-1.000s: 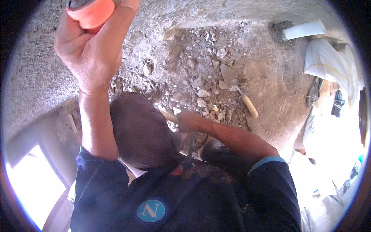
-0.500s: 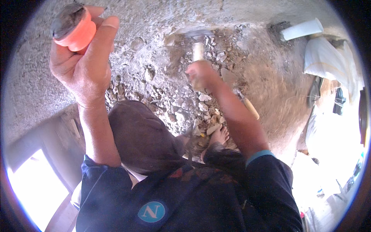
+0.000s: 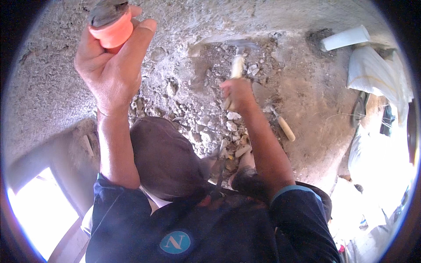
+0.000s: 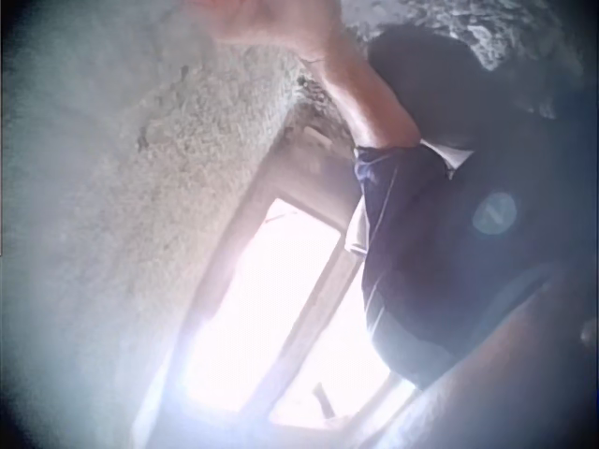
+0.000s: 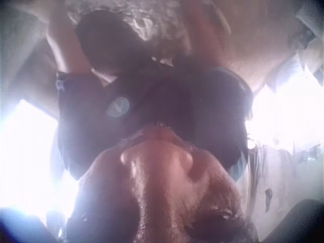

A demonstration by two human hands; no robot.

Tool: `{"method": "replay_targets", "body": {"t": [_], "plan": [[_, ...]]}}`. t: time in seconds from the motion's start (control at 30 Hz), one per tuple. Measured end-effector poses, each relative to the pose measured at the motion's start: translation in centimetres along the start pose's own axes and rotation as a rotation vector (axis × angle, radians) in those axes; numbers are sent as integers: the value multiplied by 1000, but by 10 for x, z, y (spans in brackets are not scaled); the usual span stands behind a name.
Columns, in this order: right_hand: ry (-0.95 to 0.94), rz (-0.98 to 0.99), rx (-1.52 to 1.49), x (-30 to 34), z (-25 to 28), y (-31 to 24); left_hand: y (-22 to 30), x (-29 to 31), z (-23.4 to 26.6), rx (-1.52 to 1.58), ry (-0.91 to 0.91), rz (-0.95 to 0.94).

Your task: The person chips away at a concrete wall and floor area using a hammer and a chisel, clearing debris as they work.

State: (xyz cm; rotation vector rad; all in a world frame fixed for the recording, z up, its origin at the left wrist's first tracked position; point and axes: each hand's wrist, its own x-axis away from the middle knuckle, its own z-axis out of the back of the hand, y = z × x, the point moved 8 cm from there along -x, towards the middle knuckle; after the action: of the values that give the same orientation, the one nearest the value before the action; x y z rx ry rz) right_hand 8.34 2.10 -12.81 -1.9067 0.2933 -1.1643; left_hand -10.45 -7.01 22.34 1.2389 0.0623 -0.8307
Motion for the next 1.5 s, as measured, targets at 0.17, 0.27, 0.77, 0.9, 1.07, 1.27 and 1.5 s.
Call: {"method": "replay_targets", "body": {"t": [0.17,0.27,0.77,0.9,1.07,1.27,1.5], "plan": [[440,65,-534,10,87,-87,-1,7,14,133,-20,-48],[637,202,-578,15,100,-103,-6,4,18,116,-29,-33],[477,69,-527,-7,84,-50,-10,3,8,44,-75,-17],[433,22,-186,-20,12,11,-8,0,3,110,-77,-48],[-189,-258,171,21,-49,54,-10,0,-17,-3,-112,-89],[347,-43,-395,-14,65,-36,-1,5,11,90,-61,-34],[-229,101,698,17,-106,71,-1,0,-15,94,-77,-95]]}}
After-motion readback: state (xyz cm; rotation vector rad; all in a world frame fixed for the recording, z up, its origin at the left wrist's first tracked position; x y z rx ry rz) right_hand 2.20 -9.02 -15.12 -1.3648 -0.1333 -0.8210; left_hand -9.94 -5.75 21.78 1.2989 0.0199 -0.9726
